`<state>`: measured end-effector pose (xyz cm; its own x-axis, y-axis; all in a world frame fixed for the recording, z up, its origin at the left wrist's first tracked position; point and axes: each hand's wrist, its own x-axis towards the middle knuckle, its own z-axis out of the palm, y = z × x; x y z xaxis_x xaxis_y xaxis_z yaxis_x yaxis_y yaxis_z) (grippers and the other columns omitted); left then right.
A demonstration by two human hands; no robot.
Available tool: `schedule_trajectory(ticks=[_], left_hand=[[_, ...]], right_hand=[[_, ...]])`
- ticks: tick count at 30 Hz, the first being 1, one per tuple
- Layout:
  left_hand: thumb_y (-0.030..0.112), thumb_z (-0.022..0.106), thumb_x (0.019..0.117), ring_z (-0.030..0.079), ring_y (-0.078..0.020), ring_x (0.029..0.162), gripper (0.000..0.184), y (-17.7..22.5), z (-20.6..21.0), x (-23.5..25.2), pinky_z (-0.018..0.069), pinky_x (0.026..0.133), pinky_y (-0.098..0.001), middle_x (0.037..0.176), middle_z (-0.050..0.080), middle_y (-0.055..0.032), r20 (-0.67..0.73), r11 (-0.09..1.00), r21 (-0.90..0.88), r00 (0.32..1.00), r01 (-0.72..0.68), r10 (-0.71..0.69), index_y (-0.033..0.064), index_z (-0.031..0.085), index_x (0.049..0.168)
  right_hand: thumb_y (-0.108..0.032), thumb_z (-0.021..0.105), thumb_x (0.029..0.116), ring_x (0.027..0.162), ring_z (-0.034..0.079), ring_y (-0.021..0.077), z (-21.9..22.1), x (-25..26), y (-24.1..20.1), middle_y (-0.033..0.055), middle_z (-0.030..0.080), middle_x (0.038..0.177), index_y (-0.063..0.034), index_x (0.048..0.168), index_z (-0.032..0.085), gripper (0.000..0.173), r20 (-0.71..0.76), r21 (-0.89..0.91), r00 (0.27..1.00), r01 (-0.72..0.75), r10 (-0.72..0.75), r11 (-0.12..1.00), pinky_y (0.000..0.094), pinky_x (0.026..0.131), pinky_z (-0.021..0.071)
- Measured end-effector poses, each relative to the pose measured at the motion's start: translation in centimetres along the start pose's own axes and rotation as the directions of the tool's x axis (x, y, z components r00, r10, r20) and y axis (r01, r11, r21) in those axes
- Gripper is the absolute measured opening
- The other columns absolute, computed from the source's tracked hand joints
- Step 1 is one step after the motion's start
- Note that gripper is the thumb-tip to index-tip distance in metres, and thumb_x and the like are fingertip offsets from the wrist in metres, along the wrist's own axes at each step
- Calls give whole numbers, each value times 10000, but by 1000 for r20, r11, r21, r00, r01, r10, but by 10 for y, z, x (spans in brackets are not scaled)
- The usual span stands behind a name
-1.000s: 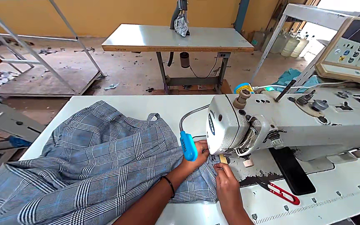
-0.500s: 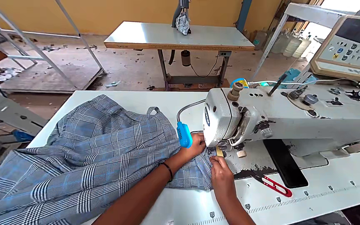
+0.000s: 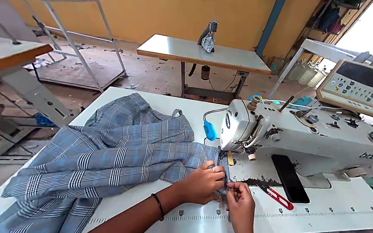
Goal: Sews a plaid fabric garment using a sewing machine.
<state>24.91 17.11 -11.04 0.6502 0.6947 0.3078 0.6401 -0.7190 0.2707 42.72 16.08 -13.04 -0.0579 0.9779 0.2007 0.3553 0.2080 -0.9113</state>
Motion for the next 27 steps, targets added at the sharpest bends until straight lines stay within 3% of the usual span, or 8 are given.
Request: schedule_trajectory(ticks=[3, 6, 9, 14, 19, 21, 24, 27], left_hand=[[121, 683, 932, 712, -355, 856, 140, 13, 9, 6, 490, 907, -563, 857, 708, -180, -120, 991, -125, 991, 44, -59, -16, 698, 907], [104, 695, 916, 710, -367, 817, 154, 44, 18, 5, 487, 809, -568, 861, 725, -205, -252, 913, -338, 913, 227, -320, -45, 733, 921], [73, 708, 881, 724, -339, 811, 155, 69, 34, 8, 508, 781, -562, 877, 742, -178, -409, 869, -405, 794, 284, -450, -34, 749, 985], [-64, 585, 843, 733, -237, 766, 234, 74, 61, 11, 518, 665, -434, 990, 792, -93, -611, 968, -166, 750, 190, -252, 42, 774, 932], [-18, 600, 844, 666, -233, 689, 190, 74, 59, 15, 480, 644, -395, 864, 755, -98, -591, 992, -34, 798, 123, -120, 86, 759, 857], [93, 677, 860, 669, -244, 705, 96, 71, 47, 14, 497, 702, -417, 820, 721, -93, -515, 987, -12, 845, 159, -143, 56, 711, 941], [208, 896, 727, 714, -390, 918, 570, 67, 7, 11, 480, 934, -575, 947, 719, -220, -165, 902, 32, 892, 430, -420, -64, 641, 1159], [89, 709, 932, 587, -469, 1186, 306, 51, -20, 18, 330, 1069, -634, 1156, 654, -299, 291, 879, 25, 837, 477, -463, -119, 642, 1147]], right_hand=[[29, 594, 884, 555, 547, 39, -7, 1, -4, 87, 627, 833, 96, 1066, 635, 198, 52, 62, 995, -86, 83, 994, 196, 497, 470], [-59, 592, 987, 590, 575, 29, -18, 5, -15, 71, 643, 847, 103, 1162, 555, 241, 96, 154, 980, -189, 176, 970, 199, 533, 491], [-94, 554, 1017, 600, 571, 32, -27, 12, -15, 55, 634, 822, 85, 1074, 625, 201, 101, 124, 977, -197, 185, 972, 199, 549, 491], [-73, 628, 971, 768, 612, 79, -36, 32, -22, 70, 658, 883, 51, 1005, 680, 139, 223, -25, 957, -185, 186, 982, 248, 721, 511], [-3, 724, 895, 827, 633, 154, -33, 54, -27, 152, 653, 996, 96, 1131, 617, 277, 357, -199, 889, -227, 286, 953, 305, 771, 535], [16, 714, 891, 790, 616, 141, -31, 55, -24, 133, 642, 957, 94, 1140, 616, 279, 309, -189, 906, -239, 289, 952, 296, 740, 527], [35, 673, 901, 713, 575, 118, -29, 49, -18, 106, 613, 902, 95, 1189, 619, 299, 261, -171, 928, -228, 267, 959, 266, 642, 493], [50, 622, 883, 799, 603, 202, -20, 35, -19, 188, 649, 997, 84, 1162, 681, 287, 251, -246, 951, -117, 180, 962, 338, 728, 506]])
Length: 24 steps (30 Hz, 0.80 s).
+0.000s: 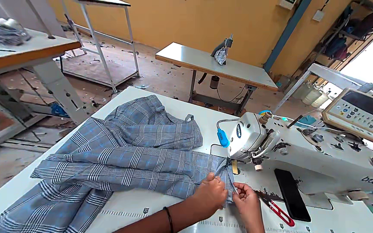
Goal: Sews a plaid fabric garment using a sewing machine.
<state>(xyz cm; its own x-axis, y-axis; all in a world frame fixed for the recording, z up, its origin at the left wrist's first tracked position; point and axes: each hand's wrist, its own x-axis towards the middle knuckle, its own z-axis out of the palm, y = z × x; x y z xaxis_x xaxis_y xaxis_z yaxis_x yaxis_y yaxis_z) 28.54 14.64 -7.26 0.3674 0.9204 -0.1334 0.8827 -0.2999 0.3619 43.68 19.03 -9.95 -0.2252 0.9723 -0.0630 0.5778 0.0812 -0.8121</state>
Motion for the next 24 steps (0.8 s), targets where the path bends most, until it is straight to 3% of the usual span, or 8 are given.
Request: schedule_trajectory(ticks=[3, 5, 6, 8, 14, 16, 19, 24], left_hand=[[-25, 642, 890, 562, -432, 1250, 147, -14, 14, 1, 308, 1079, -648, 1209, 657, -248, -85, 973, 4, 969, -231, 230, -52, 719, 1013], [34, 705, 835, 692, -372, 1027, 94, -23, 35, 3, 420, 1003, -593, 1000, 723, -190, -316, 944, 68, 891, -322, 327, -17, 704, 914], [70, 731, 802, 717, -324, 893, 99, -26, 42, 5, 468, 934, -542, 881, 726, -148, -419, 936, 124, 837, -330, 351, 11, 695, 872], [110, 738, 770, 709, -274, 784, 109, -26, 50, 7, 484, 849, -484, 783, 710, -97, -499, 932, 180, 788, -314, 362, 48, 685, 844], [243, 718, 768, 689, -295, 846, 207, -31, 52, -1, 447, 805, -525, 940, 752, -93, -479, 941, 146, 810, -307, 338, 73, 682, 880], [303, 644, 827, 688, -318, 869, 256, -34, 47, -5, 431, 825, -560, 931, 740, -114, -467, 954, 78, 835, -288, 290, 59, 672, 900], [310, 565, 873, 696, -324, 906, 287, -42, 45, -6, 415, 840, -592, 943, 739, -120, -473, 964, -2, 850, -265, 232, 51, 678, 927], [317, 517, 885, 690, -281, 924, 273, -51, 50, 1, 417, 791, -539, 1044, 752, -81, -507, 964, 51, 825, -261, 250, 92, 672, 876]], right_hand=[[74, 615, 859, 815, 602, 234, 6, -9, -7, 219, 631, 1029, 63, 1134, 724, 296, -38, -111, 997, 61, -66, 992, 344, 742, 504], [86, 607, 861, 864, 618, 262, 6, -11, -8, 249, 632, 1057, 66, 1149, 727, 313, -6, -130, 997, 82, -83, 988, 352, 777, 515], [96, 602, 866, 903, 628, 283, 5, -10, -8, 266, 632, 1078, 68, 1164, 724, 323, 21, -131, 996, 89, -87, 987, 361, 810, 522], [95, 588, 889, 960, 619, 299, 2, -7, -9, 273, 621, 1103, 62, 1190, 719, 330, 82, -139, 994, 87, -76, 986, 363, 857, 514], [100, 576, 900, 1028, 591, 322, 4, -3, -11, 296, 577, 1146, 85, 1236, 686, 354, 217, -204, 975, 82, -37, 975, 355, 924, 500], [125, 576, 869, 1085, 593, 406, 11, -8, -6, 331, 566, 1195, 116, 1207, 689, 357, 169, -191, 981, 130, -98, 973, 430, 956, 514], [131, 553, 896, 1220, 552, 523, 18, -14, -7, 342, 508, 1426, 126, 1255, 658, 374, 184, -238, 977, 152, -109, 959, 561, 1027, 473], [168, 549, 866, 1142, 614, 522, 23, -15, -5, 292, 591, 1387, 112, 1243, 676, 402, 147, -318, 973, 215, -176, 923, 583, 967, 486]])
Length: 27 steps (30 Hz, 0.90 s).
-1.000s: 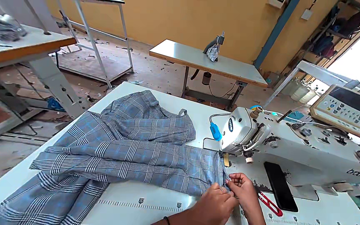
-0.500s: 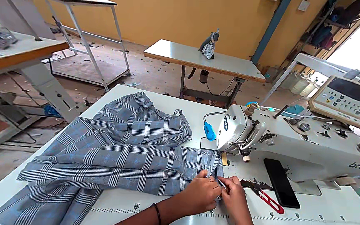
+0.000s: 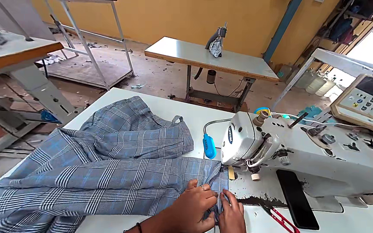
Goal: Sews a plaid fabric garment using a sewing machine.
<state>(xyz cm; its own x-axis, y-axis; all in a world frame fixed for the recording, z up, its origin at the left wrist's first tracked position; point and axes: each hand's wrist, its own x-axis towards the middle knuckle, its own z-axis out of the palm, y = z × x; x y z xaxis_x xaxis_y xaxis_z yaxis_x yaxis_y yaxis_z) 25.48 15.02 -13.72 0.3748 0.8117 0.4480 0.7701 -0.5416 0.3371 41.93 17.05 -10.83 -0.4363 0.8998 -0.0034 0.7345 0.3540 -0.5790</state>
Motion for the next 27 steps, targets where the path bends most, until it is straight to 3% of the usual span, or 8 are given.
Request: schedule_trajectory(ticks=[7, 11, 14, 16, 19, 23, 25, 27], left_hand=[[279, 529, 866, 682, -277, 976, 238, -21, -2, 12, 408, 808, -537, 1174, 742, -74, 26, 998, 54, 999, -23, 22, 98, 676, 916], [278, 533, 886, 688, -302, 1020, 253, -37, -6, 22, 423, 815, -565, 1206, 728, -109, 75, 997, 39, 995, -61, 58, 79, 677, 947], [302, 605, 929, 691, -373, 1055, 298, -51, -19, 33, 443, 881, -668, 1159, 717, -177, 207, 994, -7, 973, -105, 104, 21, 693, 971], [293, 666, 956, 688, -392, 988, 302, -49, -29, 41, 454, 894, -644, 1025, 700, -201, 282, 992, 20, 953, -125, 115, -8, 692, 965], [118, 665, 932, 705, -325, 744, 134, -23, -27, 37, 531, 721, -500, 793, 690, -156, 144, 973, 135, 975, -186, 167, 2, 704, 877], [157, 636, 946, 654, -260, 675, 237, 31, -9, 20, 489, 694, -439, 735, 665, -105, -145, 993, -8, 983, -117, 115, 48, 697, 745], [176, 630, 950, 635, -233, 654, 259, 45, 8, 17, 456, 678, -413, 720, 663, -91, -252, 991, -112, 967, -70, 40, 54, 697, 732], [167, 623, 955, 643, -232, 658, 252, 52, 20, 18, 457, 673, -409, 726, 672, -97, -293, 988, -152, 956, -23, -23, 45, 696, 747]], right_hand=[[189, 576, 826, 1074, 653, 484, 7, 21, 7, 244, 642, 1339, 90, 1196, 707, 405, -109, -50, 993, 40, -46, 998, 532, 878, 543], [169, 558, 869, 1133, 634, 469, 9, 38, 8, 224, 639, 1354, 81, 1218, 699, 387, -100, -98, 993, 54, -64, 994, 518, 931, 525], [147, 547, 892, 1182, 604, 465, 8, 48, 5, 221, 624, 1368, 79, 1242, 683, 382, -57, -100, 998, 29, -34, 995, 509, 978, 502], [129, 560, 890, 1159, 609, 473, 10, 48, 7, 254, 632, 1315, 99, 1194, 688, 331, -93, -35, 995, 24, -27, 999, 520, 980, 501], [43, 606, 884, 884, 657, 298, 16, 39, 22, 280, 636, 1138, 121, 1104, 689, 248, -290, 260, 957, 62, 16, 964, 382, 773, 554], [-133, 590, 994, 741, 629, 79, 0, 21, 29, 125, 633, 1040, 96, 1202, 575, 310, -212, 764, 927, -41, 311, 644, 238, 671, 553], [-136, 545, 1022, 702, 623, 46, -12, 14, 29, 64, 641, 934, 71, 1118, 612, 238, -192, 798, 920, -56, 341, 600, 209, 655, 549], [-118, 566, 1004, 751, 627, 58, -22, 10, 30, 84, 637, 970, 66, 1041, 671, 215, -174, 727, 944, -69, 280, 683, 204, 681, 545]])
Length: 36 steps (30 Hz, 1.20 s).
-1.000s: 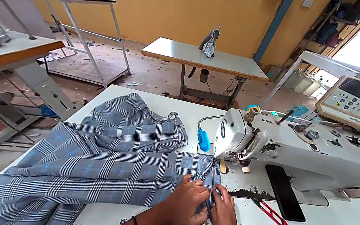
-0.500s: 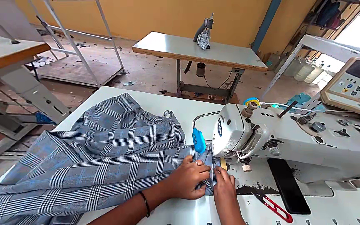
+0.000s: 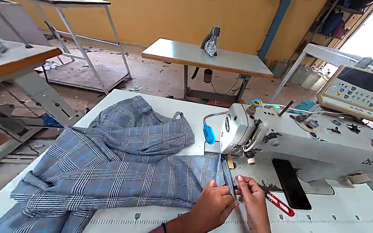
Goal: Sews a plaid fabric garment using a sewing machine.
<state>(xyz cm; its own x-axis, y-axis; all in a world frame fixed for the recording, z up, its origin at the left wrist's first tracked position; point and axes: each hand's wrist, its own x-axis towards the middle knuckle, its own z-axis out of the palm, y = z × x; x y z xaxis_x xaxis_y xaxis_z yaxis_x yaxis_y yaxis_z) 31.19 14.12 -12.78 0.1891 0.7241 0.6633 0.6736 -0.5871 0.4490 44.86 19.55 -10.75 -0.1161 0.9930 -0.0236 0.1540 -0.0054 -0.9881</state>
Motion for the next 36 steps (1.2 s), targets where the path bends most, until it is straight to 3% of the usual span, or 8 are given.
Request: schedule_trajectory(ticks=[7, 10, 14, 19, 21, 25, 29, 36], left_hand=[[188, 692, 870, 674, -264, 710, 176, 10, 8, 0, 492, 646, -422, 797, 685, -121, 42, 987, 147, 998, -59, 54, 21, 714, 819], [289, 821, 784, 705, -343, 830, 413, 12, -3, -2, 526, 706, -492, 944, 698, -194, 193, 968, 249, 977, 36, -86, -37, 695, 1005], [-112, 564, 908, 654, -468, 1082, 192, 9, -24, 14, 489, 882, -606, 1135, 661, -298, 404, 886, 361, 808, 290, -429, -112, 681, 1061], [-18, 677, 814, 699, -226, 833, 116, -23, -6, -14, 508, 808, -416, 829, 707, -57, 154, 906, 403, 985, -131, 74, 94, 692, 785], [-6, 679, 791, 713, -268, 756, 66, -21, -2, -15, 523, 759, -461, 774, 700, -106, 147, 948, 316, 989, -47, 0, 30, 696, 843], [2, 643, 875, 665, -450, 1037, 270, -3, -16, 4, 409, 930, -657, 1042, 697, -269, 472, 939, 135, 813, 317, -342, -81, 699, 1126], [139, 598, 957, 569, -484, 1177, 311, 2, -23, 16, 321, 988, -693, 1169, 631, -306, 656, 893, 91, 648, 441, -387, -76, 685, 1165], [199, 690, 885, 615, -466, 1137, 373, 4, -41, 23, 374, 990, -662, 1172, 649, -283, 613, 934, 305, 712, 188, -343, -96, 677, 1112]], right_hand=[[-37, 721, 907, 796, 633, 130, -7, 15, -20, 111, 659, 944, 74, 1134, 613, 275, 247, -370, 956, -59, 159, 927, 289, 749, 536], [25, 678, 891, 774, 616, 133, -7, 20, -22, 118, 638, 954, 88, 1206, 587, 334, 246, -371, 946, -111, 213, 922, 283, 712, 526], [51, 621, 886, 721, 585, 88, -5, 14, -18, 92, 634, 936, 77, 1201, 640, 317, 249, -319, 953, -89, 174, 944, 238, 647, 498], [29, 630, 861, 865, 599, 205, 7, -5, -11, 199, 649, 1063, 59, 1234, 683, 378, 234, -463, 968, 26, 94, 886, 328, 776, 497], [33, 623, 871, 884, 602, 226, 9, -9, -14, 216, 642, 1086, 57, 1246, 683, 381, 244, -500, 965, 43, 93, 865, 338, 798, 498], [31, 584, 900, 918, 605, 237, 7, -5, -12, 224, 630, 1107, 46, 1242, 694, 359, 287, -493, 954, 73, 83, 867, 340, 826, 500], [49, 538, 919, 972, 605, 259, 7, -4, -12, 247, 624, 1132, 41, 1251, 694, 367, 312, -506, 944, 68, 109, 860, 345, 871, 494], [90, 560, 898, 1019, 605, 333, 15, -14, -18, 295, 595, 1148, 56, 1291, 667, 409, 297, -609, 947, 92, 119, 788, 371, 910, 508]])
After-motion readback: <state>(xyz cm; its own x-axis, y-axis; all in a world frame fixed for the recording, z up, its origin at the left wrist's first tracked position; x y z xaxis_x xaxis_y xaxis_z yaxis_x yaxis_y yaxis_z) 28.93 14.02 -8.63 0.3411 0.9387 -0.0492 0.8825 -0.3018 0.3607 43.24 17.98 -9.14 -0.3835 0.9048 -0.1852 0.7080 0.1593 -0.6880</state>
